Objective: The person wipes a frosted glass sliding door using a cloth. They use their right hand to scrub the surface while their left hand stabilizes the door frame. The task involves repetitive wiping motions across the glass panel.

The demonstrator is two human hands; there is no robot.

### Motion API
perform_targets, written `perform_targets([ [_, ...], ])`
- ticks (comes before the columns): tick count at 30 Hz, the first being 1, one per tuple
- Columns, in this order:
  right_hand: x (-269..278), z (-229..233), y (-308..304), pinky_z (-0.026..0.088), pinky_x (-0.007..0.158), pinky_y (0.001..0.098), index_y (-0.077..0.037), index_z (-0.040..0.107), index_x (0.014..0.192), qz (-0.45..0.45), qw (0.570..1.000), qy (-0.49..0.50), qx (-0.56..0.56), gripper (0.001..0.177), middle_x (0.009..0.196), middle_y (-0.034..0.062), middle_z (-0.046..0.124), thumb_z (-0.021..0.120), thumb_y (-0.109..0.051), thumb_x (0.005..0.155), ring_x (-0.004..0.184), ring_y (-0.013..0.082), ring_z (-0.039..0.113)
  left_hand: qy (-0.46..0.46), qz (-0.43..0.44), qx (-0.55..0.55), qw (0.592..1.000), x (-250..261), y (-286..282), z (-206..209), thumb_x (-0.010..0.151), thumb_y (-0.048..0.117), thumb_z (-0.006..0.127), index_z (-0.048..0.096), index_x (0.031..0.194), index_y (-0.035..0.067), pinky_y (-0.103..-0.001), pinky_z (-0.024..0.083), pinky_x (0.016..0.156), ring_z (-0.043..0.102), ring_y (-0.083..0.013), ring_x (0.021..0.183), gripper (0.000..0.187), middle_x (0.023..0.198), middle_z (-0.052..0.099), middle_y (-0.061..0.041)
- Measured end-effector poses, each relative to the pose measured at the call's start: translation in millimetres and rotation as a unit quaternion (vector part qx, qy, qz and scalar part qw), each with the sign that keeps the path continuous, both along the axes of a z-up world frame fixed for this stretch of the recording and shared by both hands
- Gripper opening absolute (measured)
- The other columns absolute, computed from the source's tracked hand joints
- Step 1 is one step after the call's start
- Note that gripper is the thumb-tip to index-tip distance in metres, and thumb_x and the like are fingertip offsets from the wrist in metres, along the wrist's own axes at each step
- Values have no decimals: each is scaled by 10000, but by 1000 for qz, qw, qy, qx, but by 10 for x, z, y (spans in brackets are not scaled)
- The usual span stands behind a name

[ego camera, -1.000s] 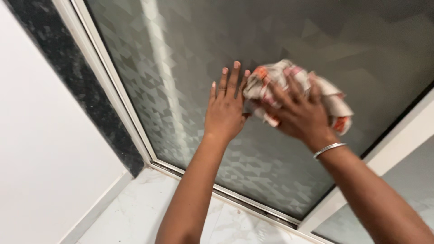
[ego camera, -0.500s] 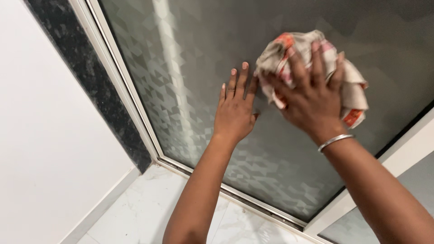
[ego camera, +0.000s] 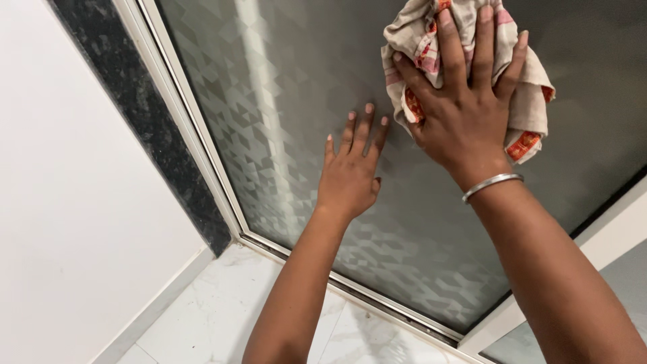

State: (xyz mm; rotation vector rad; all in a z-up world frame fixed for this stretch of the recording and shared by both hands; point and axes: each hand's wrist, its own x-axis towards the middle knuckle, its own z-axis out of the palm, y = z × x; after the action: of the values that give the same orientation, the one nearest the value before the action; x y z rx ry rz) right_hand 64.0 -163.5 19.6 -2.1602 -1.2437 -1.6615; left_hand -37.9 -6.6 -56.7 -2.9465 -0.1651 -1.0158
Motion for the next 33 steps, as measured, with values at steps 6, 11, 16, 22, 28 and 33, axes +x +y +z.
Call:
perform_targets([
  [6, -3, -444, 84, 85, 1229, 705, -419, 635, 1530, 4, 998, -45, -51, 449, 1720, 107, 273, 627, -488, 1087, 1597, 431, 194, 9, 3, -7, 1000, 65, 27, -81, 790, 197, 765, 360, 1527, 144, -641, 279, 1187, 120, -300, 1569, 842, 1665, 175, -99],
  [11, -48, -628, 70, 90, 1278, 663, -448, 649, 1502, -16, 996, -61, -69, 445, 1776, 58, 291, 649, -505, 1061, 1640, 365, 192, 8, 3, -7, 1000, 56, 26, -59, 772, 188, 770, 452, 1471, 90, -657, 273, 1173, 118, -304, 1550, 773, 1641, 203, -114],
  [16, 121, -65, -60, 73, 1187, 735, -315, 649, 1531, 73, 995, -25, -67, 454, 1748, 154, 306, 601, -428, 1094, 1570, 458, 201, 17, 6, -24, 1000, 11, -72, -31, 780, 179, 766, 362, 1505, 136, -646, 282, 1173, 108, -326, 1568, 831, 1702, 77, -89],
  [22, -6, 190, 50, 39, 1245, 728, -320, 642, 1467, 42, 997, 53, -22, 422, 1758, 110, 275, 612, -438, 1064, 1629, 444, 150, -9, -13, -76, 997, 57, -137, -86, 736, 204, 778, 171, 1582, 160, -665, 264, 1169, 118, -347, 1550, 1042, 1684, 52, -91],
  [28, -37, -204, 245, 33, 1212, 714, -329, 717, 1446, 97, 987, 57, -116, 438, 1734, 92, 293, 658, -420, 1022, 1593, 407, 140, 35, 19, 7, 999, 62, 42, -194, 807, 262, 749, 354, 1545, 144, -675, 194, 1216, 118, -307, 1579, 846, 1680, 158, -100],
  [33, 8, -226, 71, 68, 1307, 626, -426, 677, 1395, 3, 990, -29, -134, 364, 1773, -10, 312, 654, -490, 1037, 1648, 308, 205, 21, 51, 134, 989, -17, 356, -36, 863, 364, 706, 347, 1523, 357, -698, 164, 1214, 111, -314, 1575, 751, 1657, 163, 45],
])
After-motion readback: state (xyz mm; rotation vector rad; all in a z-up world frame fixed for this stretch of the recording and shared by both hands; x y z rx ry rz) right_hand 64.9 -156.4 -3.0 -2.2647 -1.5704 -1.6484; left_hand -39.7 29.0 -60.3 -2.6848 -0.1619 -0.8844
